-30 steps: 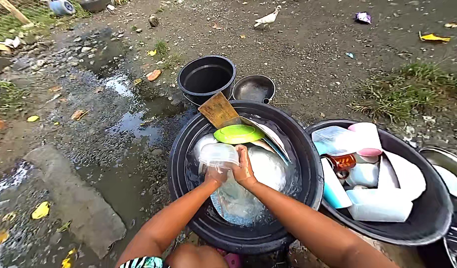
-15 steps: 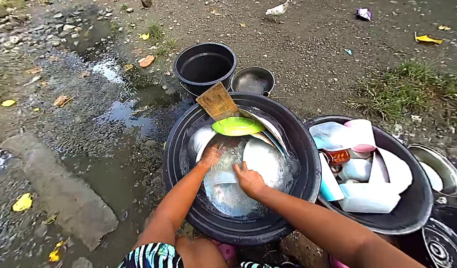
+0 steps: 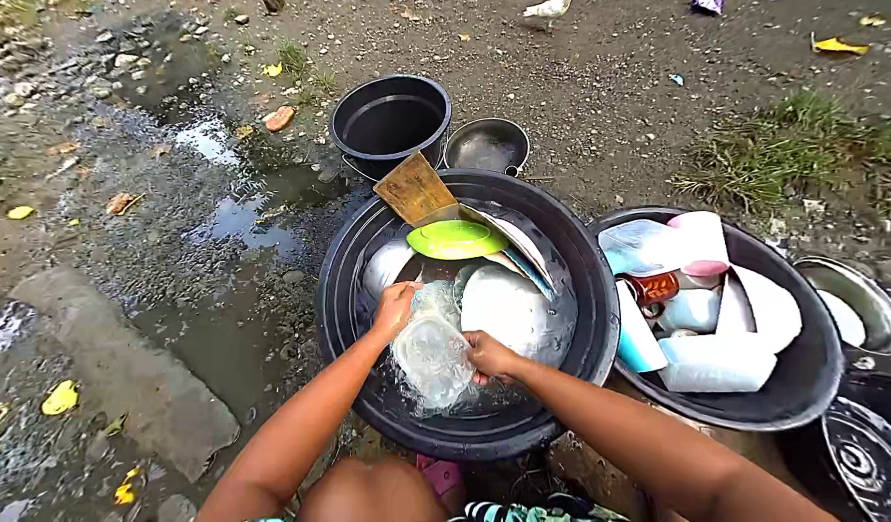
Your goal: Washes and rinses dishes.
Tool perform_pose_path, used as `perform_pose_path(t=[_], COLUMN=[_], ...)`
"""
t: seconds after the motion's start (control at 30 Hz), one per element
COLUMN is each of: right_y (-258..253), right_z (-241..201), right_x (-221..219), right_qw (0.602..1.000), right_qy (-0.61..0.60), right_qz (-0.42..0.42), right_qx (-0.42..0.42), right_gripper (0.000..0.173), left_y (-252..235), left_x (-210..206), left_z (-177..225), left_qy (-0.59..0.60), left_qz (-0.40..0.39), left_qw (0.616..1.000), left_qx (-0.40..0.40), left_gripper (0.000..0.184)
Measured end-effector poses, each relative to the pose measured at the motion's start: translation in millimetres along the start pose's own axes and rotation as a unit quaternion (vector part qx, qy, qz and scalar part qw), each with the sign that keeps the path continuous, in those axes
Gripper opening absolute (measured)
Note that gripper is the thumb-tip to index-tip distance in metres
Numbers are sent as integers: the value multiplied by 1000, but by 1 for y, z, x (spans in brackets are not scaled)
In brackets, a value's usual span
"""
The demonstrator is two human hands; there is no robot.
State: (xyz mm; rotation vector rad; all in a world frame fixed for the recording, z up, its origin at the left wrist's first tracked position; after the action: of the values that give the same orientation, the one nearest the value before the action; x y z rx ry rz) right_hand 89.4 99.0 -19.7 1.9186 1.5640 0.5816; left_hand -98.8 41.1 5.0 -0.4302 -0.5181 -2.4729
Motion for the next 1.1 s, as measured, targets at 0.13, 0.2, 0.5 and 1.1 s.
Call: perform_pose_path(t=[0.13, 0.2, 0.5, 1.1], right_y=[12, 13, 24, 126], right_z=[-36, -55, -117, -86], right_x=[3, 9, 46, 136], right_qw=[991, 980, 844, 866], right_qy=[-29, -58, 14, 281], right_qz=[35, 70, 201, 260], right_qx=[123, 178, 496, 322], right_gripper=[30, 29, 30, 128], left_y=[24, 37, 34, 19], left_x=[2, -13, -50, -80], left_z=[-1, -3, 46, 165], left_qy=[318, 410, 472, 286], left_qz=[107, 61, -361, 43], left_qw=[932, 895, 791, 955], left_qx=[142, 167, 147, -63], left_gripper=[47, 49, 45, 17])
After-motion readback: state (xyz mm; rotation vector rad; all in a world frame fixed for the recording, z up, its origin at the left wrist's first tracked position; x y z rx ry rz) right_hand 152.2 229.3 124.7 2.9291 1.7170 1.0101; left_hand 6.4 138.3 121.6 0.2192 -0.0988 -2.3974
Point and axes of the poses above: each hand's wrist, its own y-axis away from the middle knuckle, its own x-axis out of the back of the hand, z = x × y, the point moved 5 cm from there along -y, towards the middle knuckle
